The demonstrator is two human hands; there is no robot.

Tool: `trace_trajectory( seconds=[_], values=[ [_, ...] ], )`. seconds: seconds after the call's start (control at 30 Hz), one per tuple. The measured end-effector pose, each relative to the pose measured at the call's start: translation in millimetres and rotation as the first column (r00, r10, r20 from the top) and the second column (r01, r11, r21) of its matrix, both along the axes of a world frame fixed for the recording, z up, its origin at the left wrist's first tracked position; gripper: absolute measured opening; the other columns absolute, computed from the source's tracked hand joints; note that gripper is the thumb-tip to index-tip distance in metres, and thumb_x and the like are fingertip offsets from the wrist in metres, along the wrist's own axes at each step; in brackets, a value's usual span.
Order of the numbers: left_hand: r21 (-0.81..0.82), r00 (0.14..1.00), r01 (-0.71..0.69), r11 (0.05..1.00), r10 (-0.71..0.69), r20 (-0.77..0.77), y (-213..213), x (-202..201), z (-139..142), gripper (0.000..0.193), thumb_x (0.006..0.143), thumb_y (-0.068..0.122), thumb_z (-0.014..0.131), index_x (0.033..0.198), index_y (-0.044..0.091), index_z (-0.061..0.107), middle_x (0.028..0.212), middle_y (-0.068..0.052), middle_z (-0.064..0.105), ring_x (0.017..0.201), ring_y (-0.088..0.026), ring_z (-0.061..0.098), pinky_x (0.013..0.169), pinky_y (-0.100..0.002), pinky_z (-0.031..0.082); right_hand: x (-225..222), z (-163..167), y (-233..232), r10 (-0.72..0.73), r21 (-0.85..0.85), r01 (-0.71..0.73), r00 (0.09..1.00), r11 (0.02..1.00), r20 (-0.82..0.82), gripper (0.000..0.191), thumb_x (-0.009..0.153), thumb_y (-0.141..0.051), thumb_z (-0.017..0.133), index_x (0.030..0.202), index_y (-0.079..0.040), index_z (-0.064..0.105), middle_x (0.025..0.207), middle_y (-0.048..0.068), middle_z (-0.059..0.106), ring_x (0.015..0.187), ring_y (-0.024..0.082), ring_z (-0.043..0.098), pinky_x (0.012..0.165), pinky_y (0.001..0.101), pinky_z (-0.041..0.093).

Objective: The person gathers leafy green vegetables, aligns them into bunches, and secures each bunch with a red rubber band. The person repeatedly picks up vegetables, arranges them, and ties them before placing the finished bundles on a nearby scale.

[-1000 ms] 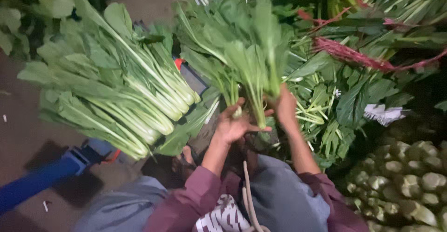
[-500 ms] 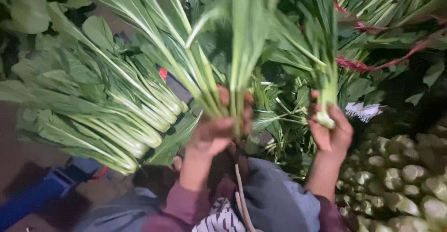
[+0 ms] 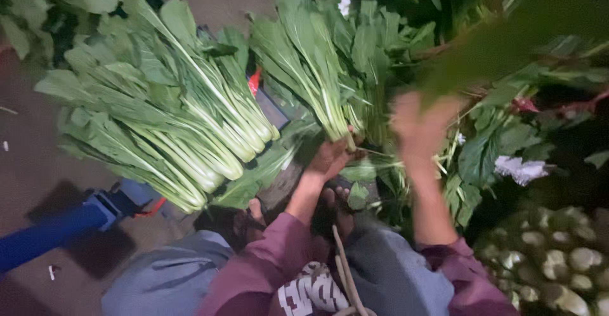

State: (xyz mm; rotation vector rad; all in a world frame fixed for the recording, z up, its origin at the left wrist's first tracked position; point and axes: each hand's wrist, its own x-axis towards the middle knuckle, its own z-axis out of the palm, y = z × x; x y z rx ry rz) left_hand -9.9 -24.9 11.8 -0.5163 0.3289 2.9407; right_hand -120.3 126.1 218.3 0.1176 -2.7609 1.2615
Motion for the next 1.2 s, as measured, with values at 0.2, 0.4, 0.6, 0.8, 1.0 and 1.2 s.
trace_trajectory(
  seconds=[0.2,0.4,0.6,0.8,1.0,1.2],
  values=[
    [0.155,0.986,0.040,0.987,-0.065,0.155,-10.6,-0.1,10.6,0.066,0.091,0.059,0.068,0.138,0.015,0.056,0.130,-0.011,0.063,0.116,-0.031,0.062,0.098,-0.049,0.050,44.8,-77.2,-53.5,0.529,0.064,-0.528,0.848,0.847,0.003,0.052,0.096,-0.015,0.063,0.141,0.007,0.051,0.124,0.031,0.060,0.111,0.049,0.056,0.097,0.0532,0.044],
    [0.095,0.993,0.104,0.990,-0.109,0.050,-34.6,21.9,-3.9,0.086,0.081,0.061,0.081,0.147,0.015,0.050,0.131,-0.003,0.062,0.116,-0.024,0.060,0.100,-0.042,0.048,70.0,-80.2,-17.0,0.566,0.147,-0.547,0.804,0.824,-0.183,0.049,0.094,-0.018,0.064,0.139,-0.002,0.057,0.136,0.024,0.063,0.122,0.045,0.058,0.102,0.0505,0.043],
    [0.180,0.999,0.025,0.983,-0.019,-0.035,-40.0,19.9,-17.2,0.097,0.083,0.052,0.088,0.156,0.003,0.047,0.120,-0.006,0.063,0.111,-0.023,0.063,0.104,-0.039,0.053,25.7,-125.3,26.4,0.054,0.036,-0.064,0.971,0.997,0.233,0.050,0.093,-0.029,0.076,0.134,-0.004,0.064,0.112,0.016,0.070,0.093,0.027,0.067,0.085,0.0371,0.054],
    [0.041,0.976,0.081,0.996,-0.072,-0.204,-64.1,22.0,1.1,0.085,0.086,0.049,0.086,0.151,0.009,0.048,0.125,-0.008,0.065,0.109,-0.027,0.065,0.096,-0.045,0.055,20.5,-97.2,99.2,0.084,-0.020,-0.082,0.936,0.996,0.343,0.028,0.091,-0.019,0.076,0.117,-0.010,0.079,0.099,0.007,0.079,0.080,0.015,0.071,0.071,0.0294,0.057],
    [0.020,0.999,0.013,1.000,-0.014,0.038,-57.5,15.8,-4.3,0.083,0.088,0.061,0.075,0.149,0.009,0.050,0.134,-0.010,0.062,0.123,-0.029,0.062,0.108,-0.050,0.053,67.0,-35.6,196.4,-0.280,0.625,0.227,0.960,0.747,-0.014,0.034,0.088,-0.019,0.083,0.117,-0.001,0.076,0.101,0.018,0.073,0.089,0.029,0.068,0.076,0.0366,0.054],
    [0.136,1.000,0.000,0.991,0.002,-0.014,-39.3,13.9,7.3,0.085,0.088,0.067,0.072,0.145,0.007,0.055,0.123,-0.010,0.064,0.111,-0.028,0.063,0.096,-0.042,0.053,38.3,-77.4,137.4,-0.031,0.137,0.039,0.998,0.990,-0.060,0.031,0.096,-0.018,0.075,0.125,-0.008,0.071,0.120,0.017,0.070,0.108,0.035,0.068,0.096,0.0465,0.054]
  ],
)
